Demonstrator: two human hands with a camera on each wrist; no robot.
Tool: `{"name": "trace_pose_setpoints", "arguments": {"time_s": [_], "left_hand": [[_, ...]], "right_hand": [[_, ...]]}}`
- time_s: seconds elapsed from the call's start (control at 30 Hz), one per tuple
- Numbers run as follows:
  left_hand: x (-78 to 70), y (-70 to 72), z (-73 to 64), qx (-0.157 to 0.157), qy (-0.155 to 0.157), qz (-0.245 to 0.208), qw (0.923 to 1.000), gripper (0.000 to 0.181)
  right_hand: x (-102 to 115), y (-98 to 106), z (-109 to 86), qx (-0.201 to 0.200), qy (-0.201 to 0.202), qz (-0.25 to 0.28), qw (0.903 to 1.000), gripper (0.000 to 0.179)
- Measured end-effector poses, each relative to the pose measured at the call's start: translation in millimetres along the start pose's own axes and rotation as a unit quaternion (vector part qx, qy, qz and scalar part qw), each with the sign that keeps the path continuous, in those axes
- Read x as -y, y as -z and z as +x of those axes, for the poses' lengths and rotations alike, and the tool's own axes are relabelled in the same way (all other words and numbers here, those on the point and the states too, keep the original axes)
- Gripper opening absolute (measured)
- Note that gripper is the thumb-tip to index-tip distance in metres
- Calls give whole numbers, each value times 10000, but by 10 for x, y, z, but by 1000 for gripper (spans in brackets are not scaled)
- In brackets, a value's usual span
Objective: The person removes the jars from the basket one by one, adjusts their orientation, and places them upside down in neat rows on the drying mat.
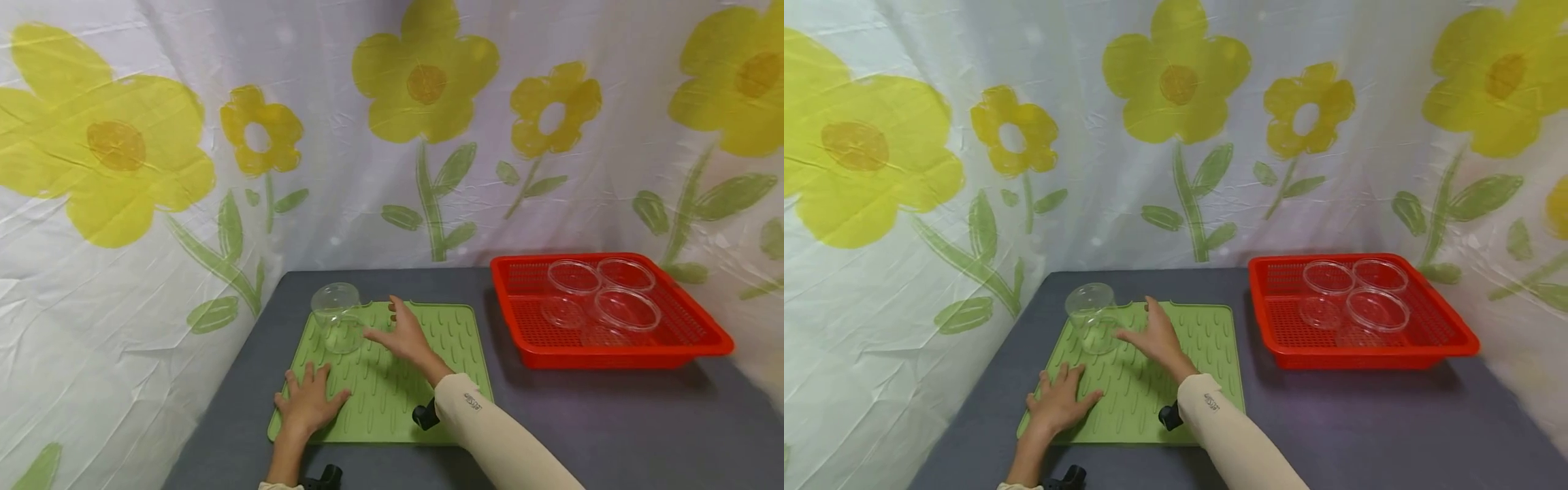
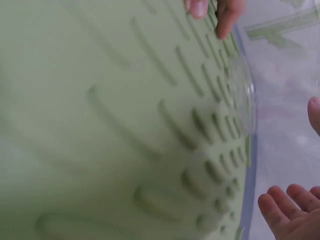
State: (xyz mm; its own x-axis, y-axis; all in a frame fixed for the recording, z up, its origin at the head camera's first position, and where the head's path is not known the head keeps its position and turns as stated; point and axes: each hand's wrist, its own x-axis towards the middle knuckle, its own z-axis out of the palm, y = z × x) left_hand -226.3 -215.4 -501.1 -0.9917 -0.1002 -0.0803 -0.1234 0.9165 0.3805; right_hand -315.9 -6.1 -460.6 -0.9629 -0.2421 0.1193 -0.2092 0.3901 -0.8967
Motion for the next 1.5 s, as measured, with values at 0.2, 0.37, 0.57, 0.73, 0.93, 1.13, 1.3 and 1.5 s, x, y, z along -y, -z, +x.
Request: {"name": "trace_pose_setpoints", "arguments": {"time_s": [0.2,0.37,0.57,0.73,0.93,1.13,1.3,1.5], "left_hand": [[-18,-17,3,-10,-1,36,10000,79],[-22,1,1,50,-25,54,10000,79],[-19,31,-10,86,-39,13,10000,79],[-21,27,0,151,-58,-19,9999,79],[-20,25,14,163,-67,-55,9998,80],[-4,37,6,201,-19,-3,9998,81],[-20,51,2,210,-76,-46,9997,81],[-21,49,7,249,-42,-44,9997,81]], "right_hand": [[-176,190,-81,-265,-3,-30,9996,89],[-237,331,-162,-439,-24,51,9990,87],[-220,491,-251,-682,105,92,9976,83],[-156,619,-331,-833,250,124,9961,81],[-75,769,-439,-941,638,121,9934,80],[14,967,-557,-1074,891,90,9902,83],[-39,1180,-652,-1374,838,98,9869,82],[-205,1404,-765,-1712,774,90,9821,78]]}}
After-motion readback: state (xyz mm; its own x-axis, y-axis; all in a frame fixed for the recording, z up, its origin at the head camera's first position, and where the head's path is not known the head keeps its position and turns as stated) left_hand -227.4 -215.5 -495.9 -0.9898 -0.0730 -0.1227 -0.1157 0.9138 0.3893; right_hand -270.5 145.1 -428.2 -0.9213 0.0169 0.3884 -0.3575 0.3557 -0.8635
